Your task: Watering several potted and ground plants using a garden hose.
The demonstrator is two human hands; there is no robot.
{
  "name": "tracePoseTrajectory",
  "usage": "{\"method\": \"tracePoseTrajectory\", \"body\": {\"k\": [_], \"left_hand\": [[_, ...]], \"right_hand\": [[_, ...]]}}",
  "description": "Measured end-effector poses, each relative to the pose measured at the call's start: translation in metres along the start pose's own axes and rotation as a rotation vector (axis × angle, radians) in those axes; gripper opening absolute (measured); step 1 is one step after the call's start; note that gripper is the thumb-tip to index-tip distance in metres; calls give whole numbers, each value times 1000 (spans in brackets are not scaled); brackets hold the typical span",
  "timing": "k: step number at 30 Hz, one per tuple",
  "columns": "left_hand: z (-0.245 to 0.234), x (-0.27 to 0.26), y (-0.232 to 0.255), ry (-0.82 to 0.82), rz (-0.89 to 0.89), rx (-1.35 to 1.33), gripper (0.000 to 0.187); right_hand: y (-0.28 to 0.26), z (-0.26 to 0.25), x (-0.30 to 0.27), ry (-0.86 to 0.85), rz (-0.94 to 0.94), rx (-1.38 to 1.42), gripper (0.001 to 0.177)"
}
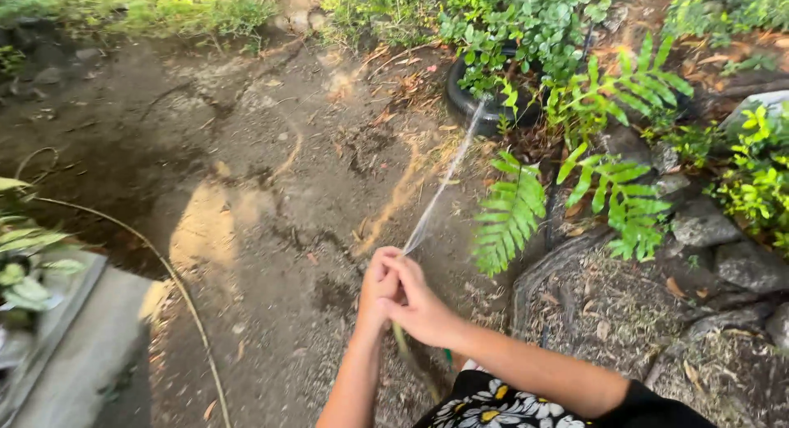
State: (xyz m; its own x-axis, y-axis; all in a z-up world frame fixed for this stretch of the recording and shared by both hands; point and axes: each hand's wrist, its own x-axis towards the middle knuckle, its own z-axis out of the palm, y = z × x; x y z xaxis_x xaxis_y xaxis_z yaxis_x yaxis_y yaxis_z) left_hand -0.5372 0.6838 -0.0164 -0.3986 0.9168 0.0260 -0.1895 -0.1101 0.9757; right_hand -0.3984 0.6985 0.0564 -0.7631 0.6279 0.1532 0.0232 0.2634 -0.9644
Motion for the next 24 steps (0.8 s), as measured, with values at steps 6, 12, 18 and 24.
{"method": "tracePoseTrajectory", "body": {"k": [6,12,18,24], "left_hand": [[-33,97,28,13,-86,47,14],[-46,275,56,-69,98,262,12],[-19,401,172,-93,184,565,9],[-24,469,172,-131,54,509,11]], "right_hand": [[20,-3,102,30,-90,47,76],[60,-44,256,124,-146,222,79],[16,-112,388,133,-231,334,84],[36,-133,452,135,-239,421,85]]}}
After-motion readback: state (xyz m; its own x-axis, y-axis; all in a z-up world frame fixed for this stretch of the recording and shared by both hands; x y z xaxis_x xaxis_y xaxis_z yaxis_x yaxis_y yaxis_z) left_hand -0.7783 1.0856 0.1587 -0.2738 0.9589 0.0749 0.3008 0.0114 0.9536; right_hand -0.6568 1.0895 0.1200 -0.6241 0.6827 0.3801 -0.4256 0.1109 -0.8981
